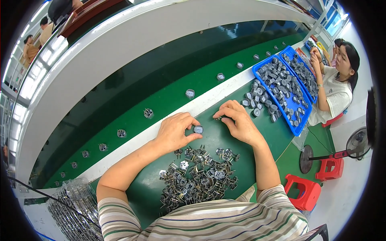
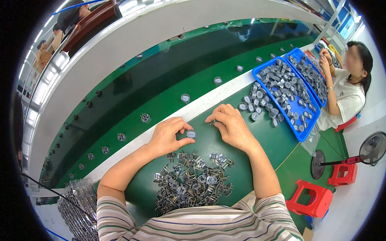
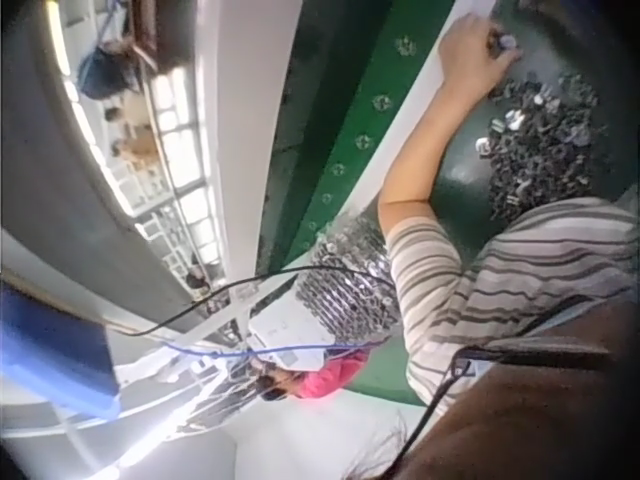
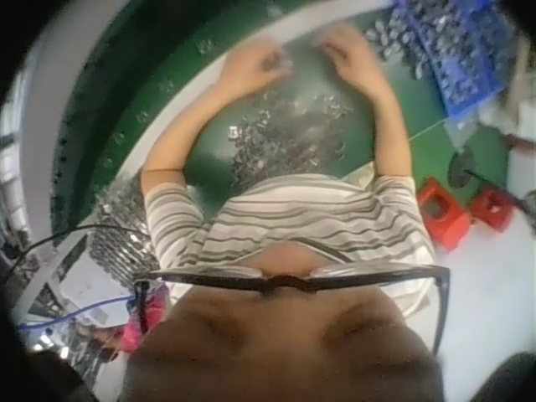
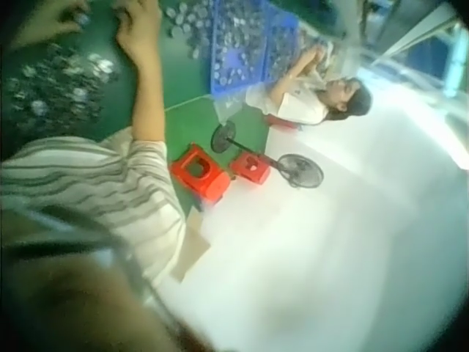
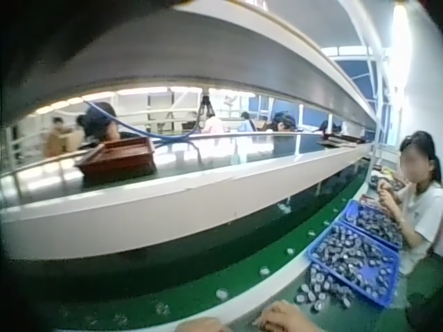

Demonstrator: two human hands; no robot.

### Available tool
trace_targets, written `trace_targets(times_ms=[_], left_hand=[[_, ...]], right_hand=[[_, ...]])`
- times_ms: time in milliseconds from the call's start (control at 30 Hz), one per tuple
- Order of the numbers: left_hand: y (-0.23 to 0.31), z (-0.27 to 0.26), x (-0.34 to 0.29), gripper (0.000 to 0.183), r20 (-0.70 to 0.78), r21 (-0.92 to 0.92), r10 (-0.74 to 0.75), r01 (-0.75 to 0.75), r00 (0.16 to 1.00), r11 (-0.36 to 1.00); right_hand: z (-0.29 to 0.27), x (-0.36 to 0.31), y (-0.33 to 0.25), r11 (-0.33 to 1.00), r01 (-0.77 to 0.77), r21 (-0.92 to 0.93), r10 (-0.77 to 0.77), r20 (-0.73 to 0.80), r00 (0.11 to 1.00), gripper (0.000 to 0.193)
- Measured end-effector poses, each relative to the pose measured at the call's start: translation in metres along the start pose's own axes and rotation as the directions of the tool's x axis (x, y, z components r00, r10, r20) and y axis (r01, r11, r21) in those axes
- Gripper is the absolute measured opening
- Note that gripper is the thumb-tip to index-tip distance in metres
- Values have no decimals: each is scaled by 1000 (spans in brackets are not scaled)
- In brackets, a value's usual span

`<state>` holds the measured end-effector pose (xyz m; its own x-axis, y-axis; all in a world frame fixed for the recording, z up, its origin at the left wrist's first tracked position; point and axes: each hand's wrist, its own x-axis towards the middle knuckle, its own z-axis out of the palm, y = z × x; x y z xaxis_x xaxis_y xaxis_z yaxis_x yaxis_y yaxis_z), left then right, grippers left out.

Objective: The person assembles small plastic rings and metal pins into plastic housings by hand, taking components from blue plastic bins on an industrial assembly line.

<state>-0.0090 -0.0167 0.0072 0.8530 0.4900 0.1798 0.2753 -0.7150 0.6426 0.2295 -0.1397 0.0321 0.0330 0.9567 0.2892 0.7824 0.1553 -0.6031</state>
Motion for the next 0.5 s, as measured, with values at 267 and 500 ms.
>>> trace_targets(times_ms=[267,500], left_hand=[[-1,2,0,36,-28,-6,26,-26,999,1000],[-2,3,1,37,-54,-13,41,-42,998,999]], right_hand=[[16,1,-12,974,-194,-117,183,-99,978,27],[26,-1,0,932,-328,-153,305,-157,939,27]])
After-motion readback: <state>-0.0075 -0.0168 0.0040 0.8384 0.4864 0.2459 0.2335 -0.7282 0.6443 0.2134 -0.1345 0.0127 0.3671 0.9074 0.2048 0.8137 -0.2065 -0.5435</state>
